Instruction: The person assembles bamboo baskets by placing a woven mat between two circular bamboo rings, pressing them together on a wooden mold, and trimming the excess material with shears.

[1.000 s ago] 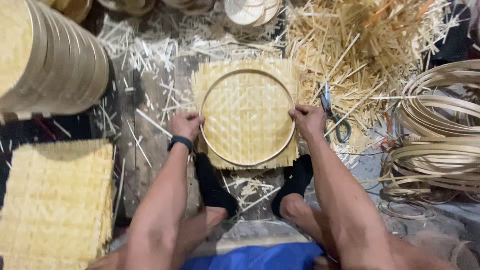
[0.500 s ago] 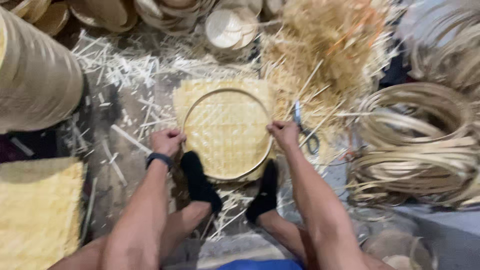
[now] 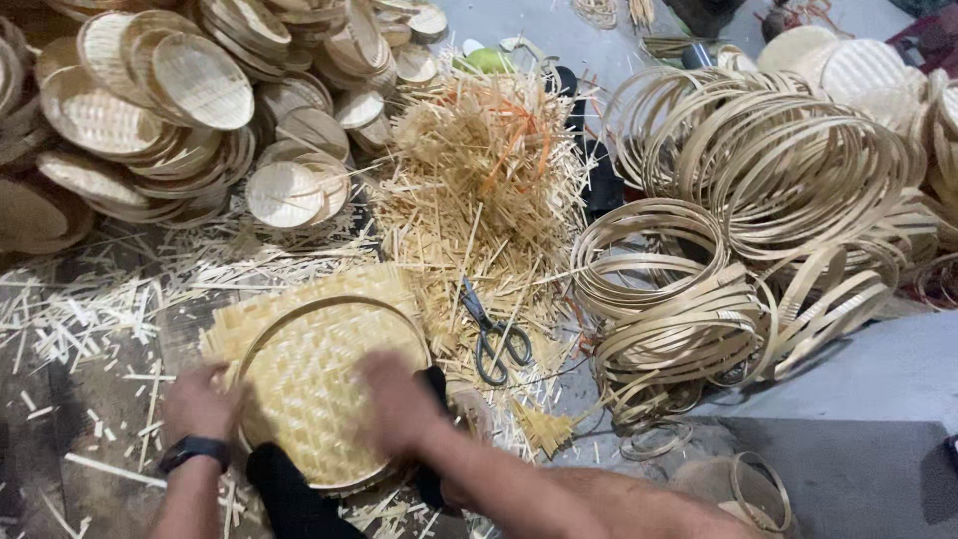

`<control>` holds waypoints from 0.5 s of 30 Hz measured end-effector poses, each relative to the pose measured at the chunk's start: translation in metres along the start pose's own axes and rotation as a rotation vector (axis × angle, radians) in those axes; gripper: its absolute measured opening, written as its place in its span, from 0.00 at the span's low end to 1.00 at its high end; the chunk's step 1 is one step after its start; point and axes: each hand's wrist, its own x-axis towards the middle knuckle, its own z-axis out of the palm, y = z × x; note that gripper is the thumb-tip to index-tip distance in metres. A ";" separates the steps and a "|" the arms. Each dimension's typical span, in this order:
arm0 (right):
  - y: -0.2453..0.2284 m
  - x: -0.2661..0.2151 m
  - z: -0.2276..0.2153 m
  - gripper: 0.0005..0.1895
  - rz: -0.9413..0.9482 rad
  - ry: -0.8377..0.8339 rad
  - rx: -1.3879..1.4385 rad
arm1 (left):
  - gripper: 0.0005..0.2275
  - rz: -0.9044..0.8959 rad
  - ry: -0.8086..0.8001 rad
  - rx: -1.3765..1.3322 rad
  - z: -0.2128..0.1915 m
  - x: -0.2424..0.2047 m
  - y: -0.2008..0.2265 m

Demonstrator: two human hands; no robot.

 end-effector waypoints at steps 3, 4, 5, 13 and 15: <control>-0.060 -0.037 0.054 0.43 -0.449 0.104 -0.562 | 0.20 0.561 0.221 0.013 0.003 0.018 0.074; -0.055 -0.037 0.066 0.41 -0.465 0.171 -0.574 | 0.20 0.744 0.220 0.073 0.001 0.033 0.092; -0.045 -0.032 0.078 0.39 -0.482 0.239 -0.586 | 0.20 0.663 0.118 -0.055 -0.001 0.041 0.104; -0.019 -0.007 0.118 0.21 -0.545 0.635 -0.740 | 0.16 0.058 -0.317 -0.411 0.000 0.054 0.132; -0.032 -0.009 0.084 0.21 -0.565 0.384 -0.644 | 0.18 0.245 -0.236 -0.449 0.007 0.066 0.128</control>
